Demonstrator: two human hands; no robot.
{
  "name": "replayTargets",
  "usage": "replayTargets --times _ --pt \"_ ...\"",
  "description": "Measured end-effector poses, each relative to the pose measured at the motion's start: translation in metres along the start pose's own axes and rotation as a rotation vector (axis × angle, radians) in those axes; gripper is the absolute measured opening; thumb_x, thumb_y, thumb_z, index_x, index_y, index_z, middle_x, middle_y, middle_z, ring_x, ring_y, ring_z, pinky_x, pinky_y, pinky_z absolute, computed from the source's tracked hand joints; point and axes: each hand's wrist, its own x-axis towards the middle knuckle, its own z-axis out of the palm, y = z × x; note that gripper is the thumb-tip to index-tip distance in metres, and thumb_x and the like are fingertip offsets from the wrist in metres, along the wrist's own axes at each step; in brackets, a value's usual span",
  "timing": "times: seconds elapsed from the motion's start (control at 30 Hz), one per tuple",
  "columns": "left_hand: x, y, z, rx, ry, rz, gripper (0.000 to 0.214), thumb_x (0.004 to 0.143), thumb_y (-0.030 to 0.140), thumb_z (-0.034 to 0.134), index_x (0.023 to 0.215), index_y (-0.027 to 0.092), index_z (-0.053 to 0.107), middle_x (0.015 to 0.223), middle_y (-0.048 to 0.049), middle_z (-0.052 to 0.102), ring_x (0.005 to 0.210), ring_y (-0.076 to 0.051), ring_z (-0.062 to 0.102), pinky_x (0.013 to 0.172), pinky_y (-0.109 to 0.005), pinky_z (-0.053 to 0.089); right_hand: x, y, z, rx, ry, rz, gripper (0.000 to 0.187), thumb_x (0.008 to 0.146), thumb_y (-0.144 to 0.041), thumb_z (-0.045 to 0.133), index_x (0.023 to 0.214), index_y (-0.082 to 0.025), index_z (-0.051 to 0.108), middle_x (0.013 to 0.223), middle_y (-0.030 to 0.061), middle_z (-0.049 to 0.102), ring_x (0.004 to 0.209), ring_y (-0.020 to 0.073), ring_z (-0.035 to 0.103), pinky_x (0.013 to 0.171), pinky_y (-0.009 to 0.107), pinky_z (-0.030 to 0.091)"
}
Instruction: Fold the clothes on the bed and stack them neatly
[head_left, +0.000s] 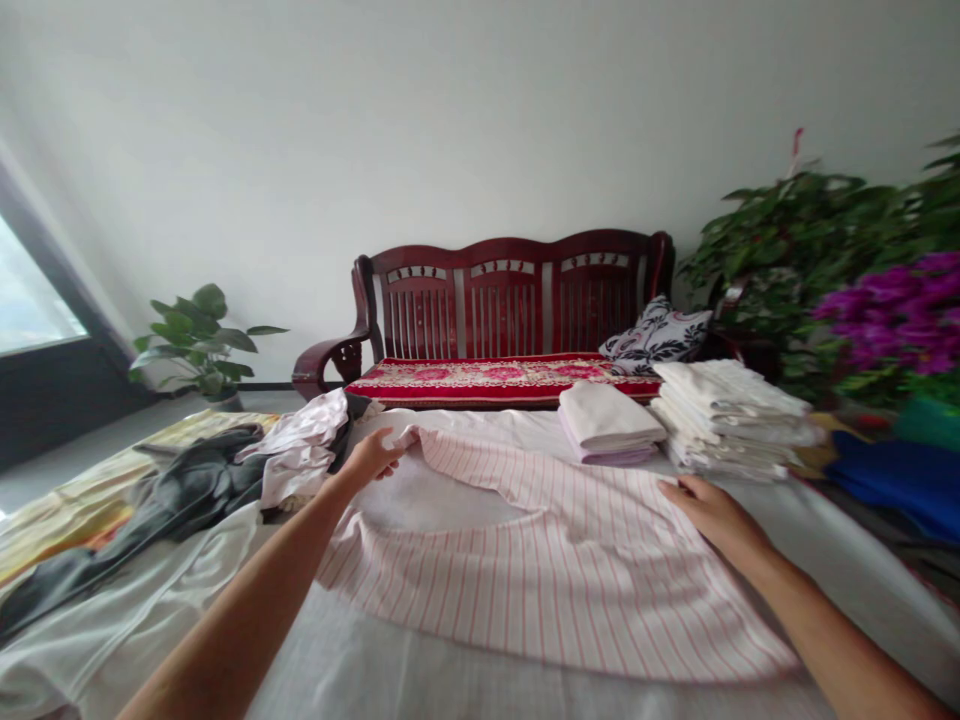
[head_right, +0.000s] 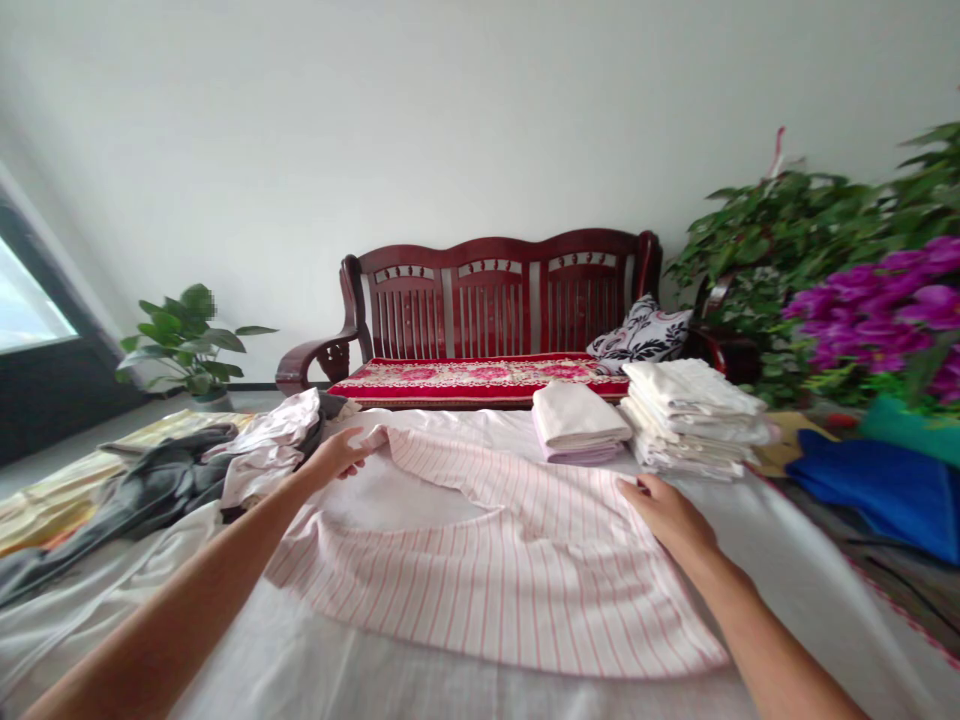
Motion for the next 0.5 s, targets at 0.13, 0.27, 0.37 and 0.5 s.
replayTargets --times 0.13,0.27,0.37,0.5 --pt "0.007 0.005 0.011 -0.238 -0.042 0.054 0.055 0.073 0.054 0.070 0.106 0.010 0.070 0.063 -0.0050 0.069 0.055 -0.018 0.067 0.051 -0.026 0.053 -0.003 0.006 0.002 -0.127 -0.009 0.019 0.026 0.076 -0.052 0.059 0.072 -0.027 0.065 0.066 0.0026 0.069 0.074 0.0275 0.066 0.069 0.034 0.047" --pt "0.023 -0.003 0.005 -0.315 0.103 0.120 0.051 0.077 0.041 0.064 0.119 0.012 0.067 0.100 -0.0103 0.075 0.089 -0.020 0.073 0.079 -0.030 0.059 -0.006 0.006 0.001 -0.182 0.023 0.043 0.031 0.081 -0.054 0.052 0.070 -0.027 0.061 0.063 0.0027 0.066 0.071 0.0265 0.065 0.066 0.032 0.045" --pt "0.037 -0.016 -0.007 -0.118 0.230 0.186 0.055 0.078 0.027 0.058 0.131 0.014 0.062 0.120 -0.0098 0.072 0.110 -0.022 0.068 0.094 -0.033 0.055 -0.007 0.001 0.001 -0.212 0.020 0.062 0.034 0.083 -0.056 0.048 0.069 -0.027 0.058 0.066 0.0038 0.066 0.073 0.0267 0.065 0.065 0.032 0.044" --pt "0.049 -0.035 -0.016 0.199 0.219 0.190 0.053 0.072 0.011 0.055 0.124 0.015 0.069 0.119 -0.0108 0.073 0.120 -0.027 0.064 0.103 -0.038 0.049 -0.009 -0.006 -0.001 -0.276 -0.012 0.083 0.037 0.085 -0.058 0.042 0.067 -0.027 0.053 0.070 0.0049 0.065 0.073 0.0272 0.065 0.063 0.033 0.043"
